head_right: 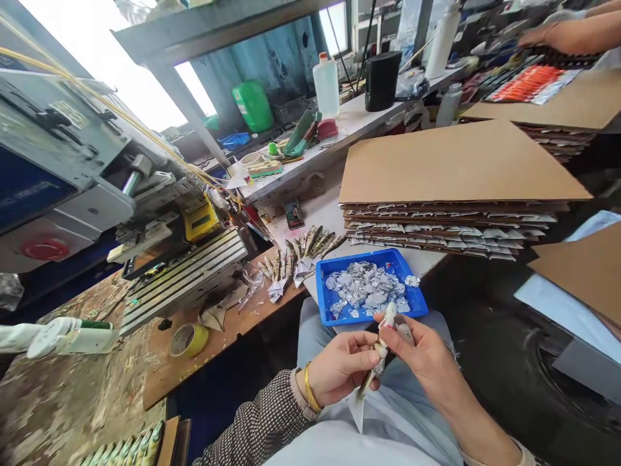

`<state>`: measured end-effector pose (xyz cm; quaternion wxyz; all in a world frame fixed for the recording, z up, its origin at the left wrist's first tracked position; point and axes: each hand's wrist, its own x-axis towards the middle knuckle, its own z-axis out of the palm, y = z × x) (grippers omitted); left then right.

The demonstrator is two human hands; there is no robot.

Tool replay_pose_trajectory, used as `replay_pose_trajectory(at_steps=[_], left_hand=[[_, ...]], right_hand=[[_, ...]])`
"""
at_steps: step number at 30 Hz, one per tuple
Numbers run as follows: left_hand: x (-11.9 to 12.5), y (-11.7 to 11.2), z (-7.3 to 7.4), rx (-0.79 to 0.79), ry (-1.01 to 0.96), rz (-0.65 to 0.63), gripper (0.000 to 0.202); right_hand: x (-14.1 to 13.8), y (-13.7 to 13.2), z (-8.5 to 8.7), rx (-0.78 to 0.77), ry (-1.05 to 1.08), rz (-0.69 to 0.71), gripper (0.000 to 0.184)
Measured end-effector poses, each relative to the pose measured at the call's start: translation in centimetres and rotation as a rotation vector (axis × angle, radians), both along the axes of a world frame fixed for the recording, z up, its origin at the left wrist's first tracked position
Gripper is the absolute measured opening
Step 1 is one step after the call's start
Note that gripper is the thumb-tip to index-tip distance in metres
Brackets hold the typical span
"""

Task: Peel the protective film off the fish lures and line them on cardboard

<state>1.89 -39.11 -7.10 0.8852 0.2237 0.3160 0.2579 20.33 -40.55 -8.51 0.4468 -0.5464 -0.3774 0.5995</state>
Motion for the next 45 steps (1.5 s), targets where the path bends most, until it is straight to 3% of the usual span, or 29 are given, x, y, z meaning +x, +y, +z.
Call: replay_pose_trajectory(at_steps=[3,8,14,22,27,35,45], left_hand=[[-0.5,-0.1,0.0,-0.021,-0.015,0.007,0.044],[-0.8,2.1,1.2,-0.014,-0.048,0.170,0.040],[-0.1,4.2,1.6,-0.044,-0.054,0.198,0.036],[0.1,4.7,1.7,-0.096,-0.050,0.149,0.036],[-0.1,5.2,1.8,-0.107,-0.044,0.135,0.034],[-0.3,5.4,2.1,-0.133,-0.063,0.039,0.033],[-0.4,5.7,2.2,-0.098,0.025,-0.053,0.040]], right_hand=[[0.4,0.1,-0.1,0.049,-0.174,0.018,0.064],[1.0,0.8,1.1,0.150,-0.360,-0.040,0.080],[0.3,1.5,2.4,0.303,-0.504,0.134,0.042],[-0.1,2.7,2.4,0.321,-0.666,0.184,0.042],[0.1,3.2,2.8,0.291,-0.669,0.230,0.044],[1.2,3.3,1.8,0.227,-0.552,0.395,0.046],[2.4,3.2,1.7,0.112,-0.386,0.476,0.052]])
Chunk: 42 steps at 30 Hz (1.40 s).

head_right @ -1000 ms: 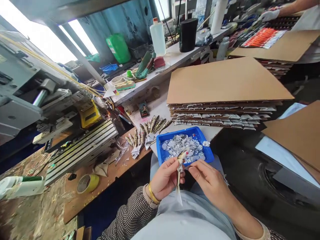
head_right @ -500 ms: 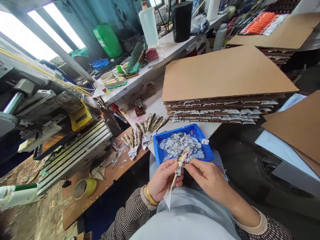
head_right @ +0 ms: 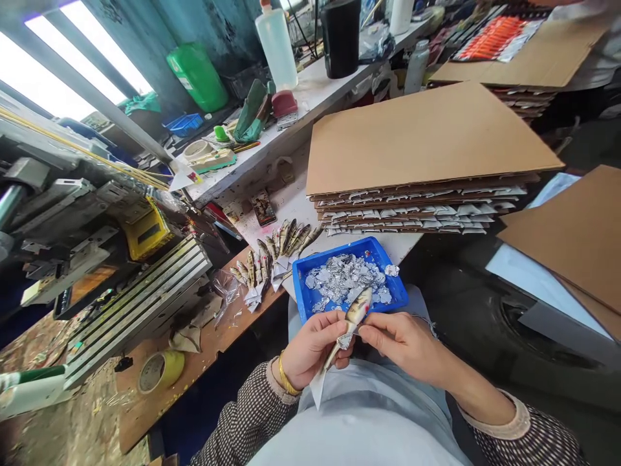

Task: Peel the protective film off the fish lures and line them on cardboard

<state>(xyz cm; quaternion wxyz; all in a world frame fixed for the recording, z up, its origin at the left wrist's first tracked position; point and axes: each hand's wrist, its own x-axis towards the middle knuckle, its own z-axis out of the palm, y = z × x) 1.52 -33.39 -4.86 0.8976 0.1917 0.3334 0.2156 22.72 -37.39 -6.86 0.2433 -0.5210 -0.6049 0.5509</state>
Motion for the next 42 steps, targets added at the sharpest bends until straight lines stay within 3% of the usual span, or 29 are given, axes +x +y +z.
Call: replay_pose_trajectory(at_steps=[5,12,18,29,42], left_hand=[[-0.1,0.0,0.0,-0.008,0.010,-0.020,0.042],[0.1,-0.1,-0.3,-0.019,0.020,0.009,0.039],[0.5,0.0,0.0,-0.014,-0.018,0.051,0.038],[0.3,0.1,-0.2,0.037,0.002,-0.024,0.044],[0.1,0.3,0.5,0.063,-0.016,-0.034,0.045]], right_hand=[[0.0,-0.2,0.0,-0.042,0.051,0.036,0.053],[-1.2,-0.6,1.2,0.174,-0.120,0.013,0.047],[-1.4,-1.3,0.8,0.196,-0.127,0.001,0.044],[-1.1,-1.3,1.2,0.374,-0.276,0.037,0.040],[-1.8,-1.6,0.8,0.339,-0.197,-0.014,0.042]])
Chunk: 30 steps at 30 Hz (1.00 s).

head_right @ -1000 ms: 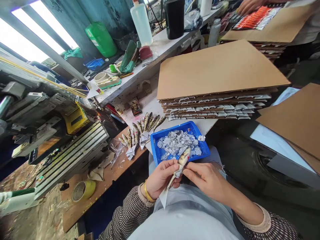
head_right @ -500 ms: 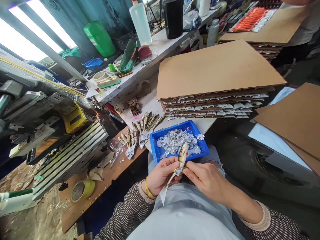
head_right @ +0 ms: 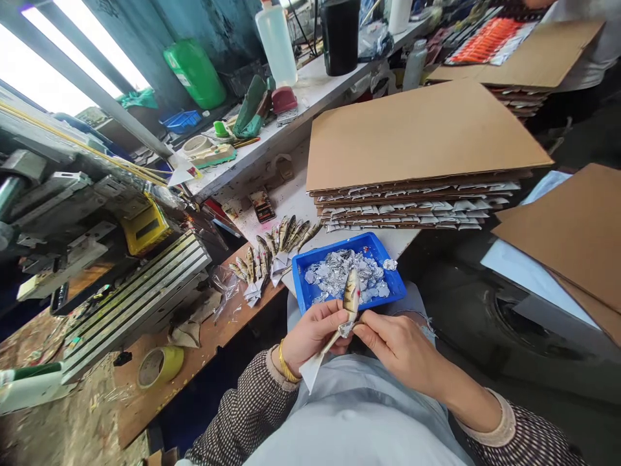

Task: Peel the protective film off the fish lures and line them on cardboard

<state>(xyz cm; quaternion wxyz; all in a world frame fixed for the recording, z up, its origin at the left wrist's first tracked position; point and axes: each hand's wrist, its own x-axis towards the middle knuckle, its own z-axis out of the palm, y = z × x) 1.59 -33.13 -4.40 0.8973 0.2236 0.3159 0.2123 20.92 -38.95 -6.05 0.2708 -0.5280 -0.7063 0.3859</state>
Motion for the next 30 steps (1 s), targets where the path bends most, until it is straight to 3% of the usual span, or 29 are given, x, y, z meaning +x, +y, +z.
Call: replay_pose_trajectory(at_steps=[11,21,24,30], left_hand=[[0.6,-0.7,-0.9,0.028,0.001,0.111,0.048],[1.9,-1.7,-1.4,0.033,0.040,0.326,0.050],[2.3,-1.8,-1.6,0.064,0.027,0.382,0.048],[2.5,-1.7,-2.1,0.190,0.035,0.494,0.046]], right_hand=[[-1.5,-0.8,0.1,0.009,-0.047,-0.056,0.042],[-3.1,-1.1,-0.9,0.266,-0.185,-0.210,0.040],[-3.2,-1.2,-0.7,0.204,-0.180,-0.224,0.040],[-2.2,-0.7,0.2,-0.066,-0.083,-0.216,0.048]])
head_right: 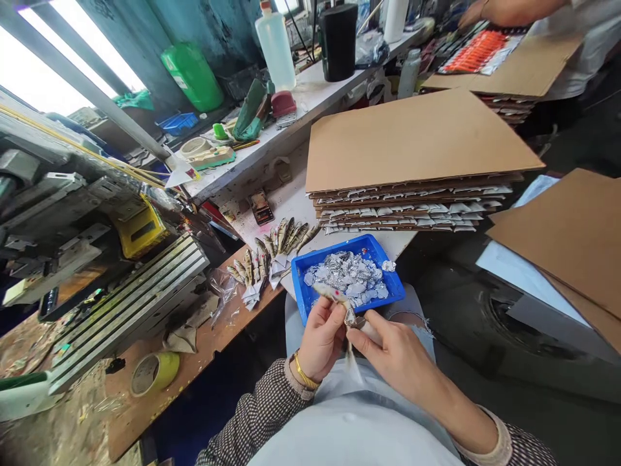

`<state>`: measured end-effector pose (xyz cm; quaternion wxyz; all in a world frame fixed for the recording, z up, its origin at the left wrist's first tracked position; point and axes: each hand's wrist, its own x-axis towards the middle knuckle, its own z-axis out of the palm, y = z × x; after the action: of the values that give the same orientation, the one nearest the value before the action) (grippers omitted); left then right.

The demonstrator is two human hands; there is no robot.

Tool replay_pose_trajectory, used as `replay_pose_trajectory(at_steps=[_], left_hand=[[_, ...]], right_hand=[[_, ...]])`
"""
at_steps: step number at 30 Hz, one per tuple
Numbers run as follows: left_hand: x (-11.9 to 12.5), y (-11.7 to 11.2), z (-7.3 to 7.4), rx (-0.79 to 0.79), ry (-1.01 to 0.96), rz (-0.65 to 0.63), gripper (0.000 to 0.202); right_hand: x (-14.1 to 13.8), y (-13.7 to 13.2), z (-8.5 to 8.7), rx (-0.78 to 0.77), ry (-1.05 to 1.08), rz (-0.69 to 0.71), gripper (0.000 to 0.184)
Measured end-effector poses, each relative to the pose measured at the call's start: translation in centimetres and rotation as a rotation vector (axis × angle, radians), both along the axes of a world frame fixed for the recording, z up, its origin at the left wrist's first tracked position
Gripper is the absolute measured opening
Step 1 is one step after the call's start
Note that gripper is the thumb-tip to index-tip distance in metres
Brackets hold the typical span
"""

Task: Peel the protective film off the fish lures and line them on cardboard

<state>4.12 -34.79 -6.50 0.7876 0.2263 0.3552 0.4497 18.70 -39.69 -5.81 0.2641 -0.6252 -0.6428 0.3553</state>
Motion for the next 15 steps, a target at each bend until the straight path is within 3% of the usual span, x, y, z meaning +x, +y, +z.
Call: replay_pose_trajectory(at_steps=[6,15], left_hand=[[-0.1,-0.4,-0.6,-0.050,-0.039,-0.049,0.041],[-0.4,-0.1,0.8,-0.091,-0.047,-0.047,0.038]], right_hand=[[0.0,0.9,0.0,-0.059,0.060,-0.051,0.055],[0.1,1.0,-0.1,0.170,-0.192,0.033,0.053]])
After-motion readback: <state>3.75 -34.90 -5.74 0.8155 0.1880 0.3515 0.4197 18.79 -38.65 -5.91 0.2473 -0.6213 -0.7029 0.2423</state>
